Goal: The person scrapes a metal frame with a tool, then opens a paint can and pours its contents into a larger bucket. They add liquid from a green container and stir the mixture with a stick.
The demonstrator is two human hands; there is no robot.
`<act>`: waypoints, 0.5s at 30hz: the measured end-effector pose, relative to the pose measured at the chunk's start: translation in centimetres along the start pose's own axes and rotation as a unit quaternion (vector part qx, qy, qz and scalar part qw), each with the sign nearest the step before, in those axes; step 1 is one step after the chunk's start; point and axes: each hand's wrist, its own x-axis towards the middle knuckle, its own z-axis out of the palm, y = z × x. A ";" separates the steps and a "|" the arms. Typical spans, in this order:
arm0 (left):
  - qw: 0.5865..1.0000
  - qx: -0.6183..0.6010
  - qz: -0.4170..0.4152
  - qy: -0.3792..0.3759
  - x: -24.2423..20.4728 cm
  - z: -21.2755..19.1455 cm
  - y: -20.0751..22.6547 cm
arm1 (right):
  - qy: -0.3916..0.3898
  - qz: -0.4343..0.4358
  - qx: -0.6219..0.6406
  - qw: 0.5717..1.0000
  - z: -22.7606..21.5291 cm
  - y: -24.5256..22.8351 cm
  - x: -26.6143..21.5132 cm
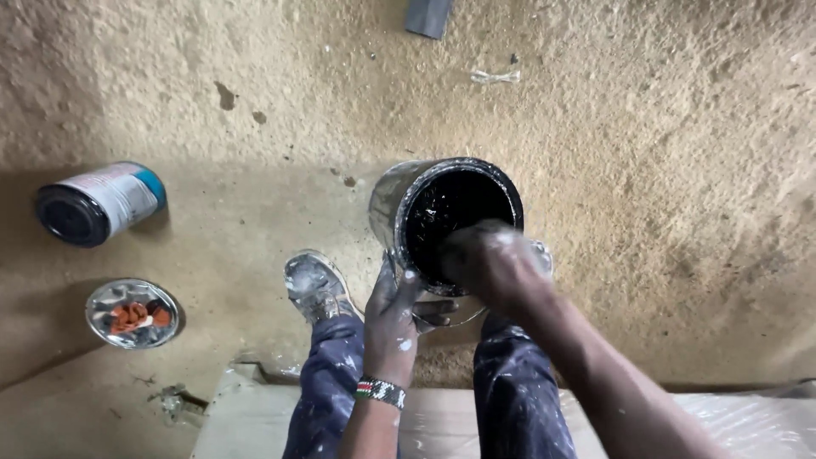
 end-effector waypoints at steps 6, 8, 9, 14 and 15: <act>0.998 0.027 0.030 0.050 0.1 -0.7 1.5 | 0.144 0.027 0.005 0.989 -3.0 -1.9 1.6; 0.998 -0.050 0.031 0.012 0.0 -0.4 1.7 | 0.155 -0.045 -0.032 0.986 -0.4 -0.4 0.8; 0.991 -0.126 0.029 -0.028 0.0 -0.1 1.7 | 0.163 -0.114 -0.071 0.978 0.8 0.5 0.2; 0.999 -0.020 0.023 0.018 -0.8 -0.5 3.2 | 0.120 0.008 0.083 0.989 -2.7 -3.1 2.3; 0.999 -0.008 0.004 0.037 -0.5 -0.6 3.4 | 0.128 0.102 0.008 0.986 -2.7 -2.1 2.5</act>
